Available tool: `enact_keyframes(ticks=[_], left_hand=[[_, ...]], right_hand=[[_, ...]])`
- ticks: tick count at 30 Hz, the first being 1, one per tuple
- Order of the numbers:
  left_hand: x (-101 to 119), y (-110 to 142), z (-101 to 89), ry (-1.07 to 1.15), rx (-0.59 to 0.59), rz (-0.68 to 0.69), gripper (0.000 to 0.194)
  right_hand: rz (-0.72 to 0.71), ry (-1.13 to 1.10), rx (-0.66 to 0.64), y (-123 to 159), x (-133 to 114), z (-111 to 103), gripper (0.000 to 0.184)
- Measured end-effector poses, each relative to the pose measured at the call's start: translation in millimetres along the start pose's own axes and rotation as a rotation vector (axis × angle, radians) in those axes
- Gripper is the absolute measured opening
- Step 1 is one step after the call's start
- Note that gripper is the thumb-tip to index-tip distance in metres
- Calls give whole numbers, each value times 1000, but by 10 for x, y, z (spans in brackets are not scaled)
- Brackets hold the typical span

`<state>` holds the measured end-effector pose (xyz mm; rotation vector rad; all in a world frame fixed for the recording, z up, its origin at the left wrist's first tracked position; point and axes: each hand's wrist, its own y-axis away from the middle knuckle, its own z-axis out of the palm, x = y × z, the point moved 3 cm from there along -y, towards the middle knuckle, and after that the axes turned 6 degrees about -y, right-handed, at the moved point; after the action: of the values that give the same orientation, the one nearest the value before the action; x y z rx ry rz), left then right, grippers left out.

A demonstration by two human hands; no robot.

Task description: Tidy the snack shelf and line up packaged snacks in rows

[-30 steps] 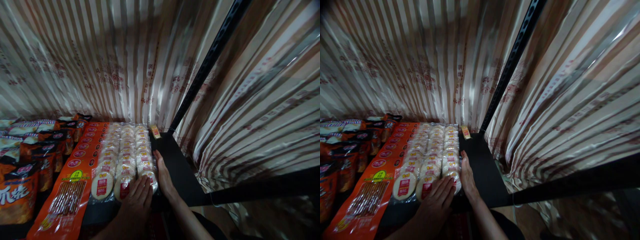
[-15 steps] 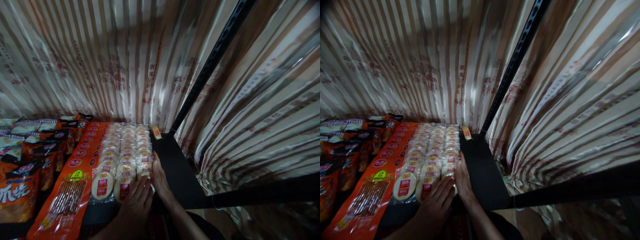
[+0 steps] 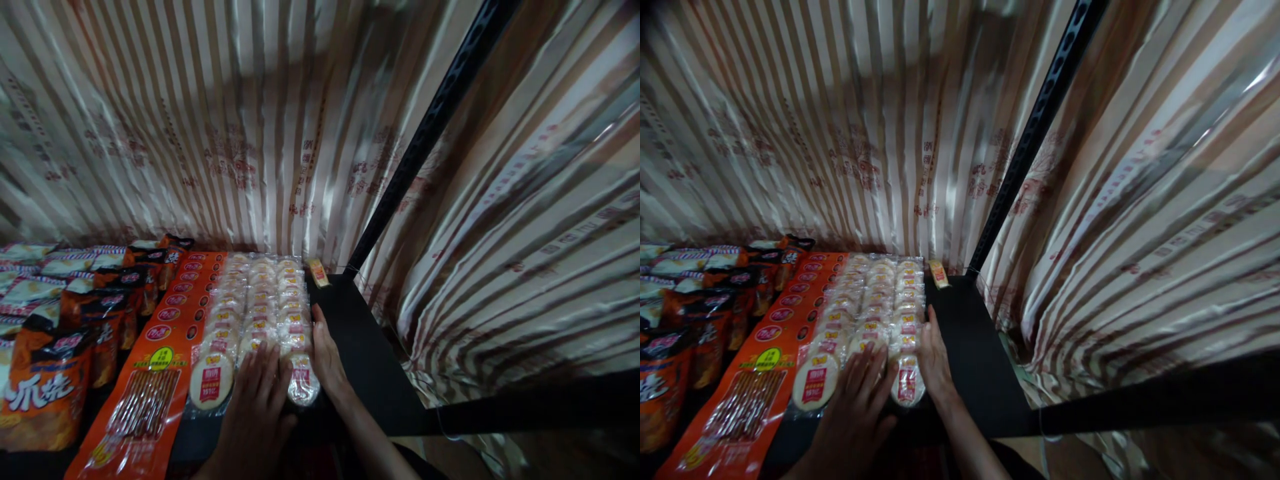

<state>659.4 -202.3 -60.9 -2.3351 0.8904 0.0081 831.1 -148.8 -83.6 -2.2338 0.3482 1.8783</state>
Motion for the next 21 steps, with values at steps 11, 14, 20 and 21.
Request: enact_keyframes(ticks=[11, 14, 20, 21], left_hand=[[-94, -24, 36, 20, 10, 8, 59], [-382, -98, 70, 58, -6, -116, 52], [-1153, -340, 281, -2, -18, -299, 56], [-1233, -391, 319, 4, -60, -306, 57]], right_hand=[[28, -30, -12, -25, 69, 29, 77], [45, -87, 0, -80, 46, -20, 78], [10, -67, 7, -313, 29, -98, 82], [10, -60, 1, -344, 29, -98, 83]])
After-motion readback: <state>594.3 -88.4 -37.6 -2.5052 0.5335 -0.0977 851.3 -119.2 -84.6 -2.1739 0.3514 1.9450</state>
